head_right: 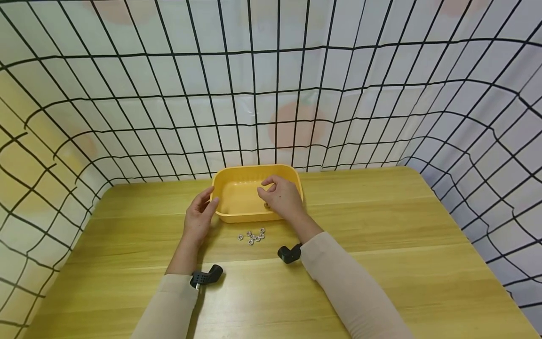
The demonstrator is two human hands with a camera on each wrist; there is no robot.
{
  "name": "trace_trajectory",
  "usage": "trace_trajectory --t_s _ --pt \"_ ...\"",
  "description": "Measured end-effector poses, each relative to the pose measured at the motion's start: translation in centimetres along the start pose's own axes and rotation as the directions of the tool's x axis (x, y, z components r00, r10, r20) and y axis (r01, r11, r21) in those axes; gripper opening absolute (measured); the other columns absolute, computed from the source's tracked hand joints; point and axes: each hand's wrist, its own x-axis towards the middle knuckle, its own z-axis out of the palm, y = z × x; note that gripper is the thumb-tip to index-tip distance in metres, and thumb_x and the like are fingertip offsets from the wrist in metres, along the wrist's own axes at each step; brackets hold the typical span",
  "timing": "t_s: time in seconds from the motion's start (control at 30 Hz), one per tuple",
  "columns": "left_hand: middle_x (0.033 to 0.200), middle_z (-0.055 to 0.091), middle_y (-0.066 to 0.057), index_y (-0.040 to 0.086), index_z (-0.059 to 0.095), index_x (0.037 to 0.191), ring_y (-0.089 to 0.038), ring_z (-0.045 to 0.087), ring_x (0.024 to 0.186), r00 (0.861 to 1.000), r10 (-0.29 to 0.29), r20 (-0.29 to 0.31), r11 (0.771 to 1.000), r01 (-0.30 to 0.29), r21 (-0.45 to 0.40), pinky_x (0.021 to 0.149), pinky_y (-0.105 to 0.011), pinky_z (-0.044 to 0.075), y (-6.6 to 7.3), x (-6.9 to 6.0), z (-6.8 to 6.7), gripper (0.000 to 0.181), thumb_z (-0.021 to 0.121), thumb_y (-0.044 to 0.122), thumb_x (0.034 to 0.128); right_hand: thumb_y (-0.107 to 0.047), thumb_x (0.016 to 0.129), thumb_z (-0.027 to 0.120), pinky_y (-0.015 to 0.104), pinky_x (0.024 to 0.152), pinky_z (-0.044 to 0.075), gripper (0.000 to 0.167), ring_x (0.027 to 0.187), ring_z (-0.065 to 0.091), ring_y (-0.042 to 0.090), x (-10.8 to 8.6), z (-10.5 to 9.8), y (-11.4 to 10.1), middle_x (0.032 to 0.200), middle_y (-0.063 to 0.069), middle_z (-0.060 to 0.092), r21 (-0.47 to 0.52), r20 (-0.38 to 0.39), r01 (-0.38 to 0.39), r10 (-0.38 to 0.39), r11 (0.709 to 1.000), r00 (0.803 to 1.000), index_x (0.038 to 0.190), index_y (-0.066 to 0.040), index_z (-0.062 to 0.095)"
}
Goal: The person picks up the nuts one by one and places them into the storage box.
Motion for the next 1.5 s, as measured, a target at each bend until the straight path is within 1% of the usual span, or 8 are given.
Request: trace_trajectory --t_s 0.23,0.47,0.77,1.07,1.17,1.27,1.37,1.5 --pt "0.153 0.051 -0.012 0.019 0.056 0.146 -0.033 0.049 0.139 1.000 -0.003 0.007 1.000 0.003 0.008 0.116 -0.050 0.041 0.2 0.0 0.1 0.047 0.065 0.031 0.1012 -0.033 0.095 0.071 0.025 0.047 0.037 0.022 0.053 0.049 0.017 0.0 -0.2 -0.1 0.074 0.002 0.063 0.011 -0.014 -0.006 0.006 1.000 1.000 0.110 -0.016 0.069" --pt "0.152 0.052 -0.011 0.021 0.057 0.145 -0.031 0.049 0.139 1.000 -0.009 0.000 1.000 0.009 -0.004 0.116 -0.049 0.041 0.3 0.0 0.0 0.045 0.065 0.031 0.1012 -0.033 0.095 0.071 0.024 0.045 0.037 0.023 0.051 0.046 0.016 0.3 -0.5 0.0 0.071 0.001 0.061 0.086 0.005 -0.001 0.000 0.996 1.000 0.110 -0.015 0.069" --pt "0.153 0.050 -0.012 0.020 0.057 0.146 -0.032 0.049 0.140 1.000 -0.009 0.009 1.000 0.009 -0.002 0.117 -0.050 0.041 0.3 0.0 0.1 0.047 0.066 0.032 0.1009 -0.032 0.095 0.072 0.025 0.045 0.039 0.023 0.052 0.048 0.016 -0.3 -1.4 -0.3 0.074 0.002 0.064 0.116 0.017 0.057 -0.059 0.992 0.998 0.111 -0.016 0.069" --pt "0.153 0.051 -0.011 0.021 0.057 0.145 -0.032 0.050 0.139 1.000 -0.007 0.002 1.000 0.007 0.003 0.117 -0.049 0.041 0.2 -0.1 0.0 0.046 0.065 0.032 0.1013 -0.029 0.095 0.073 0.024 0.048 0.038 0.032 0.057 0.052 0.019 -1.9 -2.2 -1.1 0.077 0.003 0.066 0.133 0.041 0.103 -0.109 0.986 0.993 0.119 -0.010 0.069" --pt "0.153 0.052 -0.011 0.021 0.057 0.145 -0.032 0.049 0.139 1.000 -0.007 0.005 1.000 0.007 0.003 0.117 -0.049 0.041 0.2 -0.1 0.0 0.046 0.065 0.032 0.1013 -0.027 0.095 0.074 0.024 0.050 0.039 0.031 0.058 0.051 0.019 -2.7 -2.5 -1.1 0.077 0.004 0.066 0.165 0.049 0.105 -0.115 0.981 0.992 0.119 -0.009 0.068" --pt "0.153 0.051 -0.012 0.020 0.057 0.145 -0.032 0.049 0.139 1.000 0.001 0.004 1.000 -0.001 0.003 0.117 -0.049 0.041 0.2 -0.1 0.0 0.046 0.065 0.032 0.1015 -0.026 0.095 0.074 0.024 0.051 0.041 0.031 0.059 0.052 0.020 -3.6 -2.5 -1.2 0.078 0.004 0.066 0.189 0.057 0.104 -0.116 0.977 0.992 0.119 -0.009 0.068" --pt "0.152 0.052 -0.012 0.020 0.057 0.145 -0.032 0.050 0.139 1.000 0.008 0.002 1.000 -0.008 0.004 0.116 -0.049 0.042 0.2 -0.2 0.0 0.045 0.065 0.030 0.1017 -0.026 0.094 0.075 0.025 0.053 0.041 0.030 0.061 0.052 0.019 -4.5 -2.4 -1.2 0.079 0.003 0.066 0.178 0.071 0.100 -0.114 0.979 0.991 0.119 -0.009 0.069" --pt "0.151 0.052 -0.012 0.019 0.058 0.145 -0.032 0.051 0.137 1.000 0.012 0.001 1.000 -0.012 0.004 0.114 -0.048 0.043 0.1 -0.2 0.0 0.045 0.065 0.029 0.1017 -0.026 0.094 0.075 0.025 0.052 0.041 0.030 0.060 0.053 0.019 -5.6 -2.1 -1.0 0.079 0.003 0.066 0.183 0.111 0.069 -0.091 0.981 0.990 0.119 -0.011 0.069"
